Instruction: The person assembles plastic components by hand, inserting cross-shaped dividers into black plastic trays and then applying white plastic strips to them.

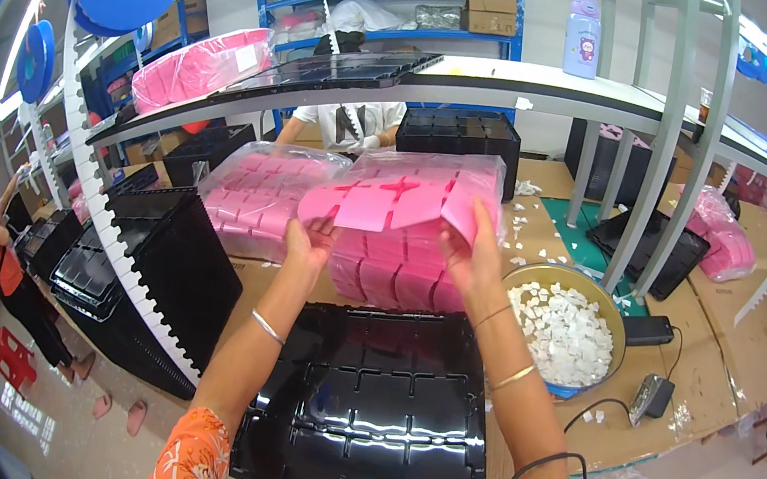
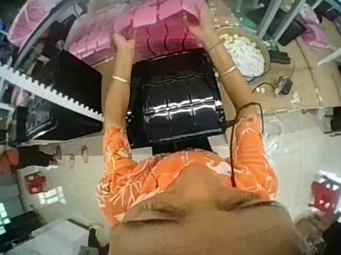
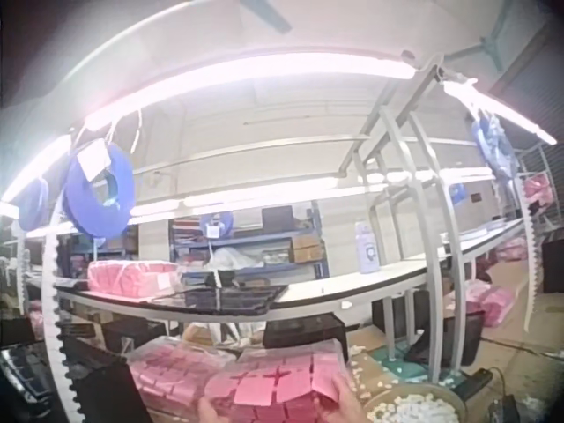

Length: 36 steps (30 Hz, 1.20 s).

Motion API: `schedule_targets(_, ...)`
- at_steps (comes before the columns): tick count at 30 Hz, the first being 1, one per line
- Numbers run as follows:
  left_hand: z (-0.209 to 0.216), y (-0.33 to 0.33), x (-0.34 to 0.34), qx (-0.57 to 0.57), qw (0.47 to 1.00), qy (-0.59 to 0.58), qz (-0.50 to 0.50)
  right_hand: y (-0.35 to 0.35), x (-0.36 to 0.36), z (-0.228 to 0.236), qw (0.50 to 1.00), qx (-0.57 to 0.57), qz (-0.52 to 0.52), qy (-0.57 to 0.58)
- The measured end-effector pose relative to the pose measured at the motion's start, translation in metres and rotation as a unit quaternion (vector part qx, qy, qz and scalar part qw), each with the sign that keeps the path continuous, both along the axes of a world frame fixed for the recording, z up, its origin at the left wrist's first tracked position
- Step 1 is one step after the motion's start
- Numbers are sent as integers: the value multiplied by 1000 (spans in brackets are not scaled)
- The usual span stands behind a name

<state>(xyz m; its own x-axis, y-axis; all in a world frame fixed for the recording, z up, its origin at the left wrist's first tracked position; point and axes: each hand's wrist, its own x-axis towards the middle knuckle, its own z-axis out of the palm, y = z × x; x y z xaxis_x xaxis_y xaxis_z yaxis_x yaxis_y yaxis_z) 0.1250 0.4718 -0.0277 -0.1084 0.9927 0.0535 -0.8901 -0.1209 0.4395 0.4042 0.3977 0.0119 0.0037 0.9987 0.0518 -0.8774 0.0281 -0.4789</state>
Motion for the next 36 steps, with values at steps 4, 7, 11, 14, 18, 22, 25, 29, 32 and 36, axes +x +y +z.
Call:
schedule_targets(4, 5, -4, 10, 18, 995, 88, 33, -31, -34, 5, 998, 22, 31, -53)
schedule_targets(7, 12, -12, 26, 45, 993, 103, -29, -26, -29, -5, 989, 1, 23, -146)
schedule_targets(11, 10, -11, 17, 45, 991, 121, -22, -21, -45, -26, 960, -27, 101, -258)
schedule_targets(14, 2, -20, 37, -76, 981, 178, 6, 5, -38, -58, 978, -27, 137, -155)
schedule_targets(18, -32, -10, 42, -141, 972, 184, -35, 18, -55, -48, 990, -31, 114, -74)
schedule_targets(22, -31, 6, 48, -183, 960, 202, -56, 22, -65, -36, 988, -23, 126, -86)
schedule_targets(25, -32, 22, 43, -227, 945, 223, -74, 26, -71, -25, 986, -19, 130, -103)
schedule_targets(29, -32, 17, 43, -188, 931, 308, -59, 39, -73, -18, 990, -49, 95, -96)
schedule_targets(32, -16, -15, 40, -142, 927, 343, -57, 49, -69, -10, 996, -28, 54, -70)
schedule_targets(36, -11, -48, 21, -114, 925, 347, -102, 55, -78, 8, 999, 17, 17, -33)
